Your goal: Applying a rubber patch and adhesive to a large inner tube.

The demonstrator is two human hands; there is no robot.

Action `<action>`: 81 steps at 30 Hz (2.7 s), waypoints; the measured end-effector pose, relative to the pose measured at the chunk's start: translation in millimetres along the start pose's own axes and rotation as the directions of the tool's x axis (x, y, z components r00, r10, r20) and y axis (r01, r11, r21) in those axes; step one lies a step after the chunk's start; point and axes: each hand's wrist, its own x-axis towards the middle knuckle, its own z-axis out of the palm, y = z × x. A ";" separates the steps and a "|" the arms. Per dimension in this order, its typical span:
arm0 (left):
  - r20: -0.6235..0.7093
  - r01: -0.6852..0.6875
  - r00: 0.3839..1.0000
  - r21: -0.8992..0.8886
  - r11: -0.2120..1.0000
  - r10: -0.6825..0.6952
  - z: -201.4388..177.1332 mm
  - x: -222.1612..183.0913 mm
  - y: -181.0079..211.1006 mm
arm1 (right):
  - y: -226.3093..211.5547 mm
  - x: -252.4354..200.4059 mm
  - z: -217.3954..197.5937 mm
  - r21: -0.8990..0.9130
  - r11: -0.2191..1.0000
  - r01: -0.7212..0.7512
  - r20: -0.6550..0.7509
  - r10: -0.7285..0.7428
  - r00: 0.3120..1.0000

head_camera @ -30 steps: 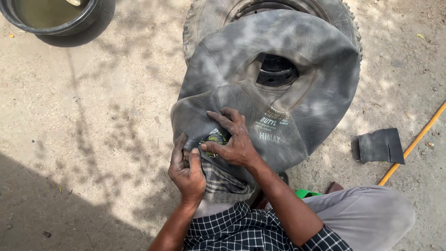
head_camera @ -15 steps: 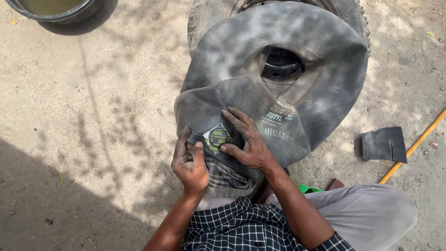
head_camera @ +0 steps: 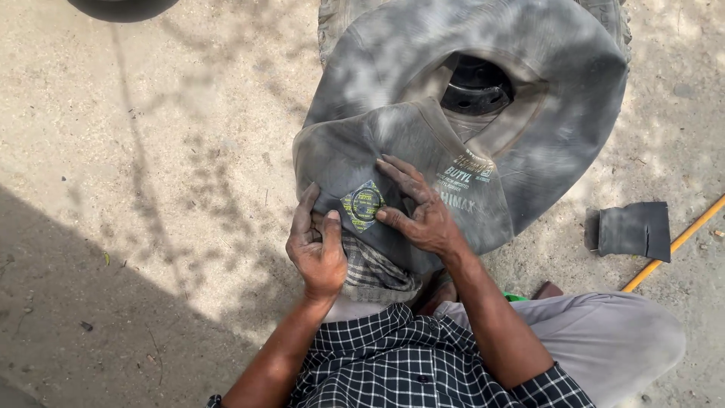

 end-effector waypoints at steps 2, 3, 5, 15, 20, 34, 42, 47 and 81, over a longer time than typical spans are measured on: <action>-0.011 0.001 1.000 -0.005 1.000 -0.001 0.1 -2.3 -3.9 | -13.8 -2.9 5.6 -0.058 0.998 0.000 -0.022 -0.001 1.000; -0.009 -0.009 1.000 -0.009 1.000 0.009 0.3 -1.2 -5.1 | -21.3 -3.4 8.3 -0.115 0.993 0.006 -0.060 -0.013 0.998; 0.013 -0.026 1.000 0.011 1.000 0.026 0.2 -1.1 -2.4 | -28.6 7.2 15.8 -0.189 0.982 -0.001 -0.092 -0.017 0.996; 0.022 -0.060 0.998 0.236 0.970 0.057 -1.2 1.6 -6.8 | -20.2 36.6 10.6 -0.138 0.986 -0.095 -0.157 0.073 0.985; 0.017 -0.018 1.000 0.258 0.966 0.014 -1.1 1.5 2.2 | -4.6 17.5 -0.2 0.008 0.993 -0.116 -0.074 0.117 0.990; 0.036 -0.053 0.998 0.158 0.986 0.047 2.0 3.0 4.1 | -18.0 33.1 23.9 -0.283 0.956 -0.078 -0.202 0.020 0.979; 0.013 -0.035 0.999 0.134 0.990 0.033 -1.4 -0.5 1.4 | -10.5 5.2 -3.2 -0.014 0.997 -0.073 -0.008 0.073 0.997; 0.022 -0.057 0.998 0.059 0.997 0.055 0.3 0.1 2.0 | -19.6 3.2 14.7 -0.139 0.990 -0.015 -0.074 0.004 0.997; -0.047 0.068 0.997 0.081 0.994 -0.064 -1.0 2.8 20.3 | -9.2 1.4 19.7 -0.035 0.999 -0.038 -0.019 0.037 0.999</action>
